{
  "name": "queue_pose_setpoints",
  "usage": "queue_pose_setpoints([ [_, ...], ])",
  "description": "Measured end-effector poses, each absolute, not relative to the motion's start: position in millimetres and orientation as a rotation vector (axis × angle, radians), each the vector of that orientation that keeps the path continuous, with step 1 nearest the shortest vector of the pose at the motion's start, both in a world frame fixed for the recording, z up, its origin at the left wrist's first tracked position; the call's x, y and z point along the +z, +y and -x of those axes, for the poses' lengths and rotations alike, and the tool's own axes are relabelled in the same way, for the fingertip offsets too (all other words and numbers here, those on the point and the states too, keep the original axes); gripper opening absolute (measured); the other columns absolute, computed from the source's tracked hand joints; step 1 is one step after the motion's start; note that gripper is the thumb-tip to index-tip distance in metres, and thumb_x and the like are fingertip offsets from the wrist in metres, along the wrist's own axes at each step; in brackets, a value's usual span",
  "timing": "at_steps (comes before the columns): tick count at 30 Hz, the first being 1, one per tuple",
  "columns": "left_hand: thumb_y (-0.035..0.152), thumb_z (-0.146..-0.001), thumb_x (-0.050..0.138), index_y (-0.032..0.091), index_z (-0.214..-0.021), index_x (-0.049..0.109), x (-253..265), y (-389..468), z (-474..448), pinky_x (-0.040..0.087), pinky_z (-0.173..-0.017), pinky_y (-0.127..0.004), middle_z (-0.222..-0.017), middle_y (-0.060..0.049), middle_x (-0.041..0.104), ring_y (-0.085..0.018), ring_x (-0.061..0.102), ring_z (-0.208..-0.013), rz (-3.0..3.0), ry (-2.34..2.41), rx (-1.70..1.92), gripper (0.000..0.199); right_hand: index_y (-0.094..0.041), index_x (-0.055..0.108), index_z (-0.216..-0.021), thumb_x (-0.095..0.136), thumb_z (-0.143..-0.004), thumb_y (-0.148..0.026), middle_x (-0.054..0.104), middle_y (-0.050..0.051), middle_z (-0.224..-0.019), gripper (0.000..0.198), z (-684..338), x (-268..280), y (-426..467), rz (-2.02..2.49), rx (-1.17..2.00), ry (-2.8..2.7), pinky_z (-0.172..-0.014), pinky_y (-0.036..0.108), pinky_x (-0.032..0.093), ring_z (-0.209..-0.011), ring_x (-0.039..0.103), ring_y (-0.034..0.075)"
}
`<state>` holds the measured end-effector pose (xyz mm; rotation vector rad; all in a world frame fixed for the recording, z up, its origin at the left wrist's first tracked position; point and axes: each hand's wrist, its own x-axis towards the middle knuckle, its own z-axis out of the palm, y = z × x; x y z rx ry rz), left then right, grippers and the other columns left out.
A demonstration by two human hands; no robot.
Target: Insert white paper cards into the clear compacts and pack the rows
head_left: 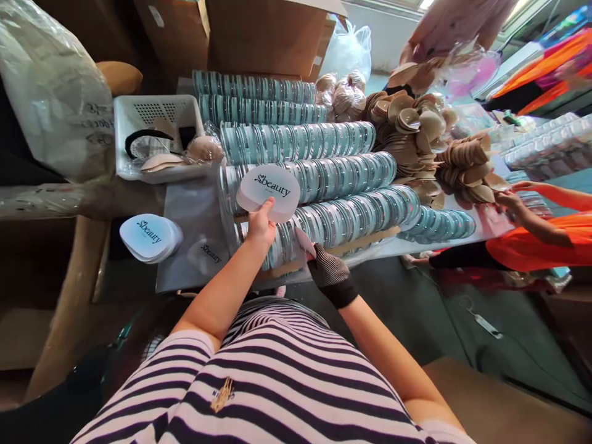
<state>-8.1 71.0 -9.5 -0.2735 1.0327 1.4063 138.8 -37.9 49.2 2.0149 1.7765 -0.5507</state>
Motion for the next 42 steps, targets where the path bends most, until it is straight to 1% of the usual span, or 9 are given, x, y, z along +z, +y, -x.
queue_pose_setpoints([
  [8, 0.0, -0.079, 0.069, 0.019, -0.12, 0.068, -16.8, 73.9, 10.8, 0.051, -0.106, -0.043, -0.115, -0.009, 0.075, -0.022, 0.069, -0.113, 0.289, 0.993, 1.419, 0.045, -0.015, 0.061, -0.111, 0.035, -0.102, -0.035, 0.074, 0.011, -0.098, 0.034, -151.0, 32.8, -38.1, -2.174, -0.5, 1.93, -0.067, 0.025, 0.038, -0.084, 0.07, 0.019],
  [17, 0.0, -0.077, 0.072, 0.02, -0.12, 0.069, -12.6, 67.7, 9.6, 0.049, -0.109, -0.042, -0.118, -0.008, 0.074, -0.023, 0.066, -0.118, 0.264, 0.986, 1.405, 0.048, -0.018, 0.064, -0.114, 0.035, -0.101, -0.033, 0.074, 0.015, -0.099, 0.035, -132.7, 1.2, -23.1, -2.011, -0.591, 1.877, -0.074, 0.03, 0.044, -0.09, 0.07, 0.024],
  [21, -0.001, -0.078, 0.07, 0.02, -0.121, 0.068, -8.9, 65.2, 7.7, 0.047, -0.11, -0.041, -0.117, -0.007, 0.074, -0.021, 0.066, -0.118, 0.243, 0.991, 1.418, 0.048, -0.017, 0.061, -0.115, 0.041, -0.096, -0.027, 0.073, 0.015, -0.092, 0.03, -140.2, 0.9, -23.5, -2.052, -1.062, 1.782, -0.074, 0.035, 0.049, -0.079, 0.068, 0.023],
  [26, -0.002, -0.078, 0.069, 0.019, -0.12, 0.067, -3.4, 64.9, 2.0, 0.048, -0.109, -0.041, -0.116, -0.007, 0.075, -0.021, 0.066, -0.117, 0.205, 1.031, 1.469, 0.047, -0.014, 0.059, -0.115, 0.038, -0.095, -0.04, 0.062, 0.001, -0.063, 0.039, -154.1, 10.9, -10.9, -1.855, -1.849, 1.601, -0.049, 0.025, 0.045, -0.044, 0.051, 0.012],
  [30, 0.0, -0.073, 0.075, 0.019, -0.114, 0.07, -3.6, 64.5, -3.4, 0.049, -0.107, -0.038, -0.114, -0.006, 0.076, -0.02, 0.067, -0.114, 0.161, 1.063, 1.498, 0.046, -0.015, 0.067, -0.097, 0.048, -0.093, -0.045, 0.067, 0.005, -0.068, 0.035, -159.1, 28.2, 25.6, -2.12, -1.365, 1.829, -0.059, 0.024, 0.049, -0.058, 0.06, 0.014],
  [33, 0.004, -0.068, 0.08, 0.019, -0.107, 0.072, -1.0, 60.1, -5.1, 0.051, -0.104, -0.038, -0.106, -0.005, 0.077, -0.021, 0.07, -0.108, 0.088, 1.052, 1.481, 0.042, -0.016, 0.058, -0.129, 0.038, -0.098, -0.044, 0.072, 0.012, -0.11, 0.045, -157.9, 45.4, 57.5, -2.428, -0.932, 2.239, -0.083, 0.032, 0.054, -0.095, 0.068, 0.019],
  [36, 0.008, -0.063, 0.083, 0.018, -0.101, 0.073, 2.7, 52.6, -4.1, 0.054, -0.098, -0.037, -0.098, -0.005, 0.078, -0.021, 0.072, -0.099, 0.022, 1.023, 1.45, 0.04, -0.015, 0.043, -0.147, 0.043, -0.096, -0.04, 0.055, 0.017, -0.143, 0.057, -148.0, 59.9, 68.7, -2.332, -0.649, 2.515, -0.104, 0.042, 0.047, -0.128, 0.054, 0.025],
  [39, 0.007, -0.06, 0.083, 0.018, -0.095, 0.074, 2.6, 45.4, -1.6, 0.055, -0.094, -0.038, -0.093, -0.004, 0.078, -0.022, 0.072, -0.094, 0.04, 1.069, 1.447, 0.038, -0.014, 0.043, -0.148, 0.047, -0.092, -0.036, 0.047, 0.019, -0.15, 0.06, -128.5, 64.9, 54.6, -2.19, -0.381, 2.635, -0.11, 0.047, 0.041, -0.139, 0.042, 0.029],
  [42, 0.005, -0.062, 0.08, 0.017, -0.086, 0.073, 1.8, 40.6, 0.4, 0.056, -0.092, -0.041, -0.085, -0.004, 0.077, -0.022, 0.072, -0.086, 0.051, 1.096, 1.375, 0.028, -0.015, 0.05, -0.142, 0.046, -0.093, -0.035, 0.057, 0.018, -0.138, 0.053, -109.9, 60.5, 39.5, -2.2, -0.398, 2.586, -0.102, 0.045, 0.048, -0.129, 0.051, 0.03],
])
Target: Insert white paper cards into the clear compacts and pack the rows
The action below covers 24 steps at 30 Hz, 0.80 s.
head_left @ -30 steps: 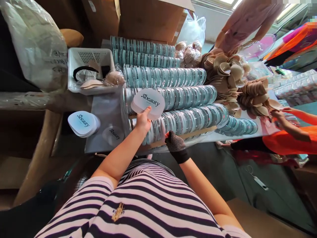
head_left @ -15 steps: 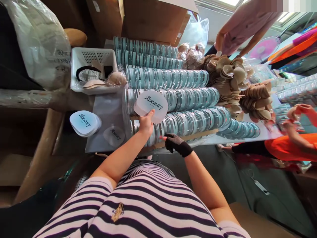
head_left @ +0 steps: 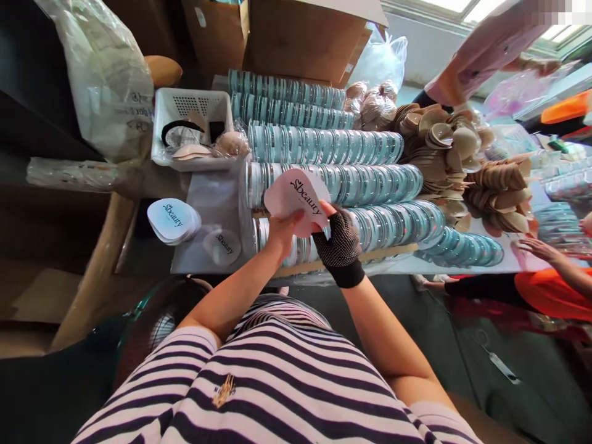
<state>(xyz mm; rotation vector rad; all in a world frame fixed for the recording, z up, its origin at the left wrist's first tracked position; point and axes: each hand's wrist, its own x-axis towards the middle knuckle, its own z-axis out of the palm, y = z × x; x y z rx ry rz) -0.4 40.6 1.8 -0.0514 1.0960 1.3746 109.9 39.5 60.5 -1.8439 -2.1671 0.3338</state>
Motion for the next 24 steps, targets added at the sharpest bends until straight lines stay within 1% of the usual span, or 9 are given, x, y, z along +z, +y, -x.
queue_pose_setpoints([
  [3, 0.001, -0.064, 0.078, 0.016, -0.084, 0.073, 5.9, 41.9, 5.4, 0.056, -0.092, -0.04, -0.08, -0.003, 0.076, -0.02, 0.072, -0.081, 0.026, 1.046, 1.303, 0.026, -0.011, 0.057, -0.131, 0.037, -0.095, -0.033, 0.067, 0.019, -0.12, 0.047, -107.0, 58.8, 34.4, 2.017, 0.475, -1.998, -0.09, 0.037, 0.053, -0.108, 0.064, 0.026],
  [6, -0.001, -0.064, 0.077, 0.017, -0.095, 0.074, 10.8, 51.9, 20.0, 0.055, -0.097, -0.038, -0.088, -0.003, 0.077, -0.02, 0.073, -0.089, 0.07, 1.015, 1.37, 0.035, -0.009, 0.06, -0.127, 0.032, -0.097, -0.038, 0.07, 0.021, -0.113, 0.05, -124.8, 71.6, 15.0, 2.195, 0.339, -1.899, -0.083, 0.036, 0.054, -0.099, 0.067, 0.027],
  [8, 0.001, -0.068, 0.077, 0.018, -0.103, 0.073, 9.7, 60.4, 34.2, 0.054, -0.1, -0.04, -0.096, -0.004, 0.078, -0.021, 0.073, -0.096, 0.128, 1.032, 1.444, 0.04, -0.011, 0.062, -0.127, 0.035, -0.096, -0.043, 0.072, 0.02, -0.105, 0.053, -141.8, 84.6, -14.0, 2.286, 0.293, -1.988, -0.077, 0.037, 0.054, -0.091, 0.069, 0.029],
  [10, 0.002, -0.071, 0.076, 0.02, -0.11, 0.072, 4.1, 66.5, 47.3, 0.053, -0.102, -0.043, -0.104, -0.005, 0.077, -0.022, 0.072, -0.102, 0.16, 1.062, 1.487, 0.043, -0.015, 0.064, -0.128, 0.037, -0.095, -0.045, 0.074, 0.016, -0.097, 0.052, -155.6, 94.0, -48.3, 2.287, 0.434, -2.178, -0.071, 0.034, 0.053, -0.084, 0.071, 0.028],
  [13, 0.0, -0.072, 0.074, 0.019, -0.113, 0.071, -8.3, 68.5, 57.1, 0.052, -0.104, -0.044, -0.111, -0.007, 0.076, -0.023, 0.071, -0.108, 0.17, 1.083, 1.497, 0.045, -0.023, 0.062, -0.132, 0.035, -0.098, -0.045, 0.076, 0.011, -0.092, 0.049, -159.4, 93.3, -85.3, 2.282, 0.71, -2.347, -0.064, 0.028, 0.05, -0.075, 0.071, 0.023],
  [15, -0.002, -0.072, 0.073, 0.018, -0.112, 0.072, -15.4, 66.6, 57.1, 0.051, -0.105, -0.044, -0.113, -0.008, 0.076, -0.023, 0.07, -0.11, 0.167, 1.072, 1.501, 0.045, -0.026, 0.058, -0.137, 0.035, -0.099, -0.045, 0.077, 0.009, -0.094, 0.048, -148.2, 83.2, -90.4, 2.322, 0.79, -2.374, -0.06, 0.026, 0.047, -0.073, 0.071, 0.022],
  [18, -0.002, -0.073, 0.073, 0.019, -0.112, 0.072, -21.1, 63.9, 54.2, 0.05, -0.105, -0.044, -0.115, -0.008, 0.075, -0.024, 0.069, -0.112, 0.162, 1.05, 1.502, 0.044, -0.028, 0.051, -0.142, 0.039, -0.098, -0.042, 0.077, 0.008, -0.098, 0.048, -120.0, 59.3, -71.6, 2.344, 0.836, -2.432, -0.061, 0.026, 0.044, -0.078, 0.072, 0.022],
  [21, -0.001, -0.074, 0.072, 0.02, -0.113, 0.072, -22.1, 64.0, 53.8, 0.05, -0.106, -0.043, -0.114, -0.007, 0.076, -0.023, 0.069, -0.113, 0.169, 1.05, 1.49, 0.044, -0.022, 0.049, -0.142, 0.039, -0.098, -0.036, 0.076, 0.01, -0.097, 0.047, -96.6, 35.6, -45.7, 2.368, 0.86, -2.478, -0.063, 0.026, 0.043, -0.083, 0.072, 0.023],
  [24, -0.001, -0.075, 0.071, 0.02, -0.115, 0.071, -21.1, 65.0, 56.3, 0.051, -0.105, -0.043, -0.114, -0.007, 0.075, -0.022, 0.069, -0.113, 0.192, 1.045, 1.486, 0.046, -0.017, 0.053, -0.134, 0.036, -0.1, -0.042, 0.075, 0.011, -0.095, 0.045, -91.9, 24.6, -37.5, 2.411, 0.767, -2.423, -0.065, 0.027, 0.041, -0.082, 0.071, 0.023],
])
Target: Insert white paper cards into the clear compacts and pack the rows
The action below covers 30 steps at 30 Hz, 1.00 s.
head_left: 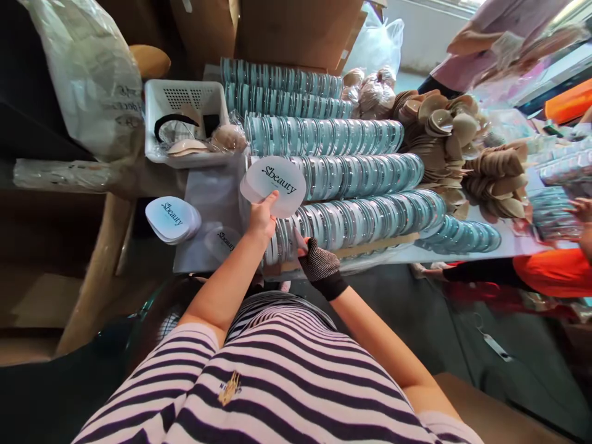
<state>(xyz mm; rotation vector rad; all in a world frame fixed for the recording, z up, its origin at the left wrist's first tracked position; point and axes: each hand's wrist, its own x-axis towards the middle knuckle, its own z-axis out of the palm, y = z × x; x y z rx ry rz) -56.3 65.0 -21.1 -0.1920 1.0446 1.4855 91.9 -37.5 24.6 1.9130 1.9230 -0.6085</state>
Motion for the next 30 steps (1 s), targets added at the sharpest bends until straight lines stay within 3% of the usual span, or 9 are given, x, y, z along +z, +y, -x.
queue_pose_setpoints([
  [6, 0.001, -0.076, 0.071, 0.02, -0.117, 0.07, -21.1, 66.3, 59.7, 0.052, -0.104, -0.044, -0.113, -0.007, 0.076, -0.022, 0.069, -0.112, 0.257, 1.026, 1.461, 0.046, -0.015, 0.062, -0.108, 0.036, -0.1, -0.033, 0.074, 0.011, -0.092, 0.033, -102.3, 25.0, -46.0, -2.037, -0.645, 2.002, -0.066, 0.024, 0.04, -0.082, 0.069, 0.02],
  [14, 0.002, -0.074, 0.074, 0.02, -0.116, 0.071, -24.2, 65.7, 59.6, 0.051, -0.105, -0.044, -0.117, -0.008, 0.074, -0.023, 0.068, -0.114, 0.279, 0.998, 1.459, 0.046, -0.019, 0.063, -0.119, 0.036, -0.101, -0.031, 0.075, 0.014, -0.101, 0.035, -86.2, 4.1, -33.0, -1.804, -0.532, 1.99, -0.069, 0.028, 0.044, -0.087, 0.071, 0.022],
  [17, 0.002, -0.074, 0.075, 0.021, -0.116, 0.071, -24.0, 63.4, 57.9, 0.051, -0.105, -0.042, -0.115, -0.007, 0.075, -0.023, 0.067, -0.116, 0.272, 1.008, 1.472, 0.046, -0.019, 0.063, -0.121, 0.043, -0.097, -0.028, 0.075, 0.013, -0.099, 0.032, -89.4, 7.3, -34.2, -1.823, -0.819, 1.952, -0.07, 0.029, 0.047, -0.084, 0.071, 0.022],
  [21, 0.003, -0.074, 0.075, 0.021, -0.117, 0.071, -21.8, 59.2, 51.8, 0.051, -0.104, -0.04, -0.113, -0.006, 0.076, -0.022, 0.068, -0.114, 0.209, 1.026, 1.543, 0.046, -0.016, 0.058, -0.126, 0.038, -0.098, -0.031, 0.074, 0.005, -0.078, 0.038, -94.1, 20.3, -28.9, -1.775, -1.379, 1.833, -0.056, 0.023, 0.049, -0.057, 0.065, 0.014],
  [24, 0.004, -0.072, 0.078, 0.02, -0.115, 0.071, -18.0, 58.0, 46.5, 0.052, -0.104, -0.038, -0.112, -0.006, 0.076, -0.022, 0.068, -0.113, 0.179, 1.056, 1.562, 0.047, -0.015, 0.068, -0.105, 0.042, -0.096, -0.038, 0.07, 0.004, -0.067, 0.036, -100.9, 31.4, -9.8, -1.787, -1.454, 1.819, -0.053, 0.024, 0.048, -0.052, 0.062, 0.015],
  [26, 0.004, -0.069, 0.081, 0.02, -0.113, 0.072, -14.3, 58.0, 43.9, 0.052, -0.104, -0.038, -0.11, -0.005, 0.077, -0.021, 0.068, -0.112, 0.172, 1.081, 1.555, 0.048, -0.017, 0.07, -0.099, 0.048, -0.093, -0.039, 0.073, 0.008, -0.076, 0.032, -106.9, 36.7, 12.3, -1.963, -1.239, 1.933, -0.061, 0.026, 0.051, -0.065, 0.066, 0.018],
  [28, 0.003, -0.066, 0.082, 0.02, -0.109, 0.072, -10.1, 57.3, 42.3, 0.052, -0.104, -0.038, -0.106, -0.005, 0.077, -0.021, 0.069, -0.11, 0.147, 1.093, 1.547, 0.047, -0.017, 0.066, -0.117, 0.045, -0.095, -0.038, 0.074, 0.012, -0.103, 0.037, -112.0, 40.0, 37.5, -2.191, -0.99, 2.153, -0.075, 0.029, 0.053, -0.088, 0.069, 0.02],
  [30, 0.005, -0.063, 0.084, 0.018, -0.104, 0.073, -6.5, 55.2, 41.8, 0.052, -0.103, -0.039, -0.102, -0.005, 0.077, -0.022, 0.07, -0.107, 0.087, 1.074, 1.534, 0.044, -0.014, 0.051, -0.139, 0.04, -0.097, -0.038, 0.065, 0.016, -0.13, 0.049, -113.8, 42.8, 57.8, -2.295, -0.786, 2.393, -0.089, 0.033, 0.053, -0.11, 0.065, 0.021],
])
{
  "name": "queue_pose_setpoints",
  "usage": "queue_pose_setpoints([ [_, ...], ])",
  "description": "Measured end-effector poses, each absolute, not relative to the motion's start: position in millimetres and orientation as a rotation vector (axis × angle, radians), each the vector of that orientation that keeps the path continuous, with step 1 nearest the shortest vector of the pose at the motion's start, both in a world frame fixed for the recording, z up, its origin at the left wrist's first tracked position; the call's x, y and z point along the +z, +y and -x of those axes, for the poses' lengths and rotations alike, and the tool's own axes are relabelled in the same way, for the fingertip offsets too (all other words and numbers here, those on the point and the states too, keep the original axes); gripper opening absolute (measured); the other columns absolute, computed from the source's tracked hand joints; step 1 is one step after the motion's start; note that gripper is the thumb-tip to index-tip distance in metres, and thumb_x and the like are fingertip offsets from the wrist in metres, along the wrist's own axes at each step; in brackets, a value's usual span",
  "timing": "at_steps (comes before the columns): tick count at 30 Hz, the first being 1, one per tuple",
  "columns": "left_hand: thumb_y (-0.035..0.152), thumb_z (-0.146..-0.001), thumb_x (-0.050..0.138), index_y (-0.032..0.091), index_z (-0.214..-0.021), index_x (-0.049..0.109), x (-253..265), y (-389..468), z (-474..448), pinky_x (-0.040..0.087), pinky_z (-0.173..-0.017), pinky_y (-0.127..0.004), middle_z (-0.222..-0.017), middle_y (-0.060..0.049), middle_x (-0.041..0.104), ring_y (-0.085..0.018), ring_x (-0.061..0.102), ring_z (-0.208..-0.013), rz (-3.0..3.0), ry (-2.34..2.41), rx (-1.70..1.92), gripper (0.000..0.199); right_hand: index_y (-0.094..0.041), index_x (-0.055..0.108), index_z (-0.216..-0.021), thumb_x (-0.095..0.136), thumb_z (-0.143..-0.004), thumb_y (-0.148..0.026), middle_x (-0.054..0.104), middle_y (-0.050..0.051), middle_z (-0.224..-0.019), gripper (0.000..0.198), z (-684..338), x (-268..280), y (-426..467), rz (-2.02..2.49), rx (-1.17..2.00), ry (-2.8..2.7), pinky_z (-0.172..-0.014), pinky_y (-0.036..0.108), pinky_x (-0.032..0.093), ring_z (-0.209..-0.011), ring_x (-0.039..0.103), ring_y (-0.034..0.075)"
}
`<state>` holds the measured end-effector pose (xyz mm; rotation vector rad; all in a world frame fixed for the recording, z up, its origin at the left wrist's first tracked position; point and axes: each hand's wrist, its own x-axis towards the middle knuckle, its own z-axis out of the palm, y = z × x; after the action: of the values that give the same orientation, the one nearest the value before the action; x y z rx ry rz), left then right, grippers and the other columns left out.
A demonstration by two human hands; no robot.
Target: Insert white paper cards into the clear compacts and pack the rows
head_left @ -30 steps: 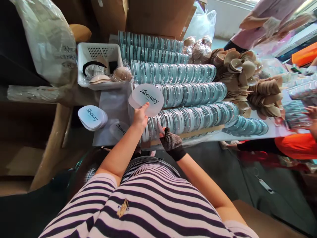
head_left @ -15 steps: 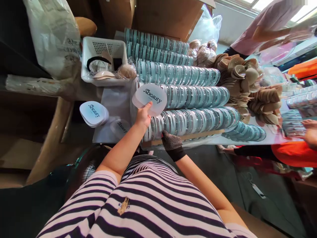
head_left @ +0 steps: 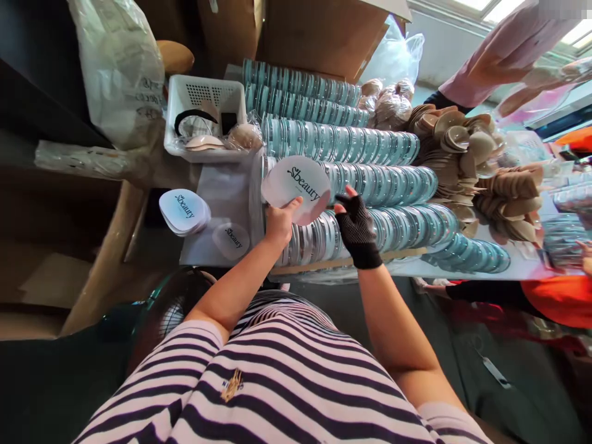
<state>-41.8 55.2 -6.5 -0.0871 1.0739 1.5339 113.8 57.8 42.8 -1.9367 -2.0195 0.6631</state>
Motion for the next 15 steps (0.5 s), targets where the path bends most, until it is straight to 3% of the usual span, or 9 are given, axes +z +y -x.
queue_pose_setpoints([
  [2, 0.009, -0.061, 0.086, 0.017, -0.099, 0.074, -5.5, 51.7, 42.1, 0.053, -0.101, -0.039, -0.099, -0.006, 0.077, -0.023, 0.071, -0.104, 0.015, 1.06, 1.528, 0.041, -0.011, 0.042, -0.147, 0.043, -0.096, -0.039, 0.055, 0.019, -0.143, 0.058, -110.1, 46.2, 66.1, 1.823, 0.477, -2.117, -0.099, 0.037, 0.05, -0.127, 0.056, 0.023],
  [5, 0.015, -0.059, 0.087, 0.016, -0.097, 0.073, -9.4, 45.7, 42.0, 0.054, -0.099, -0.042, -0.094, -0.005, 0.077, -0.024, 0.071, -0.098, -0.066, 1.109, 1.525, 0.04, -0.013, 0.047, -0.144, 0.048, -0.093, -0.04, 0.049, 0.019, -0.148, 0.058, -94.8, 49.0, 57.5, 1.699, 0.239, -2.263, -0.107, 0.046, 0.045, -0.138, 0.045, 0.027],
  [7, 0.016, -0.058, 0.087, 0.015, -0.093, 0.073, -12.9, 42.7, 40.9, 0.055, -0.097, -0.046, -0.089, -0.005, 0.076, -0.024, 0.072, -0.09, -0.085, 1.134, 1.487, 0.038, -0.015, 0.053, -0.138, 0.048, -0.093, -0.041, 0.058, 0.018, -0.139, 0.053, -83.4, 46.9, 48.2, 1.654, 0.193, -2.254, -0.103, 0.047, 0.048, -0.13, 0.053, 0.029],
  [10, 0.012, -0.057, 0.086, 0.013, -0.089, 0.073, -13.9, 42.7, 42.7, 0.055, -0.094, -0.05, -0.084, -0.006, 0.076, -0.025, 0.071, -0.081, -0.101, 1.087, 1.42, 0.035, -0.015, 0.064, -0.122, 0.042, -0.093, -0.04, 0.072, 0.016, -0.109, 0.044, -76.4, 44.1, 39.7, 1.757, 0.299, -2.096, -0.086, 0.04, 0.056, -0.102, 0.068, 0.027],
  [15, 0.012, -0.063, 0.082, 0.016, -0.096, 0.073, -15.9, 55.3, 72.6, 0.056, -0.095, -0.042, -0.092, -0.005, 0.077, -0.021, 0.072, -0.088, 0.0, 1.066, 1.507, 0.034, -0.012, 0.065, -0.124, 0.042, -0.093, -0.046, 0.074, 0.018, -0.093, 0.052, -102.8, 74.1, -4.2, 2.069, 0.36, -2.065, -0.072, 0.039, 0.057, -0.088, 0.071, 0.031],
])
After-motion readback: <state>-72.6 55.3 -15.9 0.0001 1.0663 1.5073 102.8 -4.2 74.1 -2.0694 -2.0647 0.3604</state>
